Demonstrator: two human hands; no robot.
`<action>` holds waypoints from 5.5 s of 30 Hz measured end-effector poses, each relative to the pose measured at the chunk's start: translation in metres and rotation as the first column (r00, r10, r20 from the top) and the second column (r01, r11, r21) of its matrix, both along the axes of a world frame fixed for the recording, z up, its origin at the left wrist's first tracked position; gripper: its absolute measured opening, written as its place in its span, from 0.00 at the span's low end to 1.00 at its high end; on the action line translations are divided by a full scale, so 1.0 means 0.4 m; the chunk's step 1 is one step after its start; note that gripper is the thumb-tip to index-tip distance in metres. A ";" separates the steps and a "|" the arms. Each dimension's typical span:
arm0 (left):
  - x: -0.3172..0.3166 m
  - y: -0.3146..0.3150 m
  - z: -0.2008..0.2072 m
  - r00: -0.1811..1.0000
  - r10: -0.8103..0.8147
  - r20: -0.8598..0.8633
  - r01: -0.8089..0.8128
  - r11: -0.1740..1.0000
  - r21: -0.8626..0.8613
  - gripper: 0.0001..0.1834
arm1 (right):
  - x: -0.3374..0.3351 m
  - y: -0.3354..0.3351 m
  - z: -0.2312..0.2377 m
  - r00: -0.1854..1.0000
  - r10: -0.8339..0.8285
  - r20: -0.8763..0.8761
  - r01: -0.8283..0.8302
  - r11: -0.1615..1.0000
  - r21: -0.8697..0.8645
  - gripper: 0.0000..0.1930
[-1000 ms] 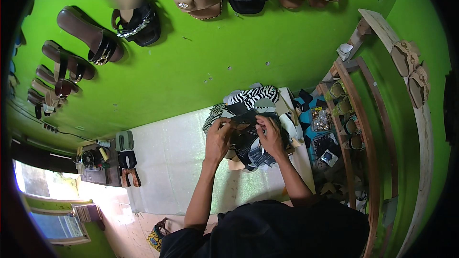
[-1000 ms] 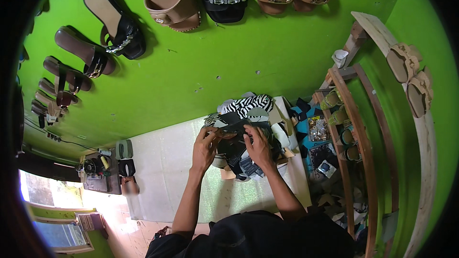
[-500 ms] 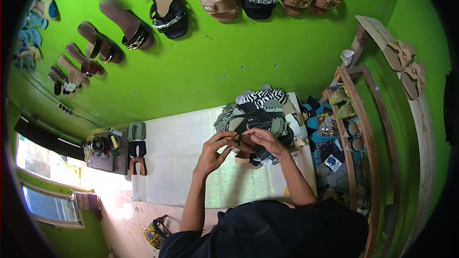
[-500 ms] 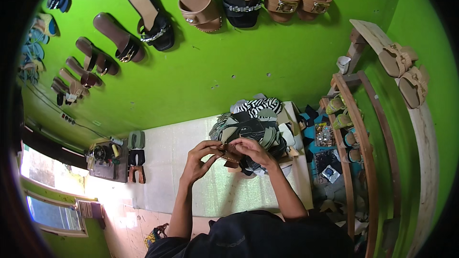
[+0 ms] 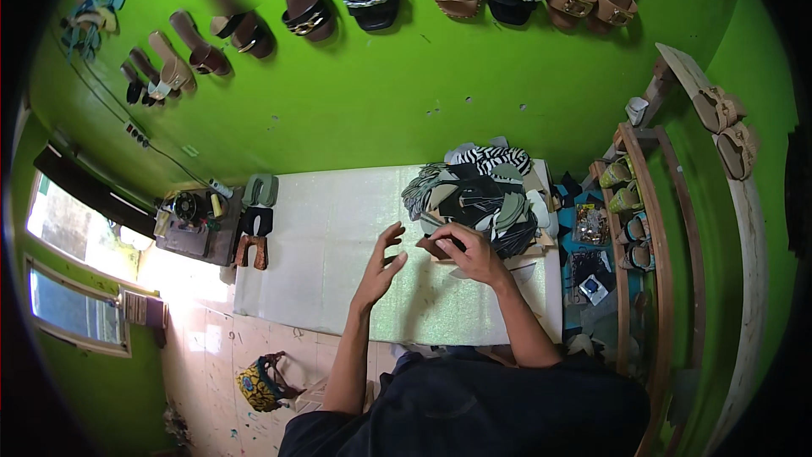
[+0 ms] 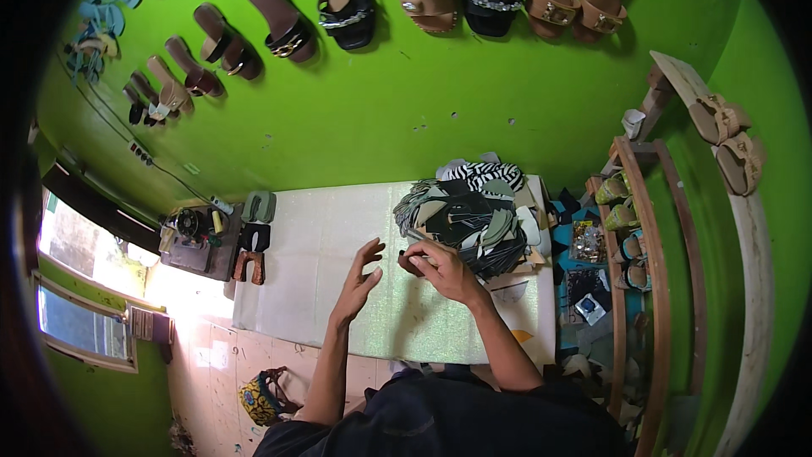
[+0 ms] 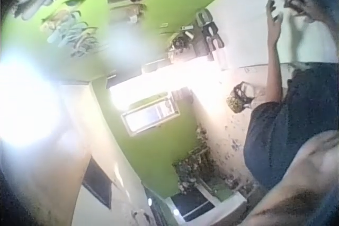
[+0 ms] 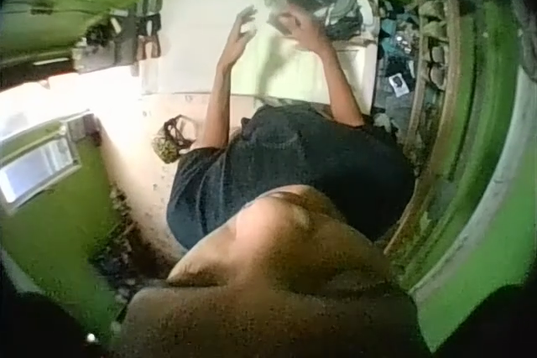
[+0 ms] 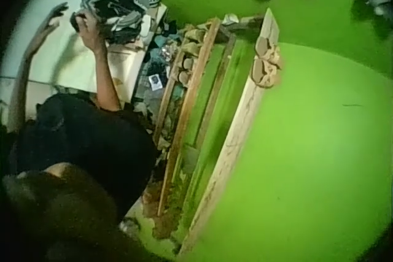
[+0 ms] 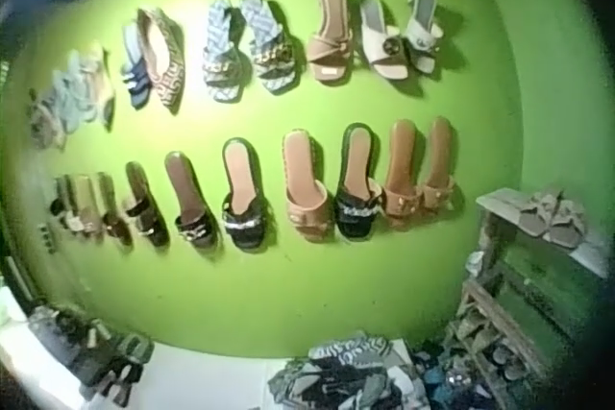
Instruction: Organizing and sorting various shoe upper components and patterns on a work table.
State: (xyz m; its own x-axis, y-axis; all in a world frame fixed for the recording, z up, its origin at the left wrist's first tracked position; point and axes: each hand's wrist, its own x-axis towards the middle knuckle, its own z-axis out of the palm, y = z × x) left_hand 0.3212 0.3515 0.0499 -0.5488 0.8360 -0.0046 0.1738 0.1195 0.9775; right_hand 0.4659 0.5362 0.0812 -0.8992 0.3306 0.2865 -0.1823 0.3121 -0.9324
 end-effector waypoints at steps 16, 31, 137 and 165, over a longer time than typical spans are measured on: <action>-0.033 -0.528 -0.097 0.891 -0.143 0.431 0.064 0.979 0.193 0.21 | -0.074 -0.486 -0.019 0.999 -0.044 0.030 0.049 0.987 -0.152 0.07; -0.046 -1.053 -0.123 0.838 0.443 0.319 -0.529 0.804 0.272 0.17 | -0.268 -0.883 -0.081 0.897 0.373 0.236 -0.372 0.927 -0.051 0.27; -1.423 -1.119 -0.584 0.962 -0.145 -0.234 0.060 0.941 -0.334 0.32 | -1.317 -1.185 -0.575 0.658 -0.318 0.683 0.146 0.943 0.299 0.33; -1.403 -1.119 -0.520 0.805 -0.479 -0.351 0.094 0.686 -0.721 0.42 | -1.340 -1.203 -0.622 0.749 -0.288 0.597 -0.064 0.865 0.498 0.43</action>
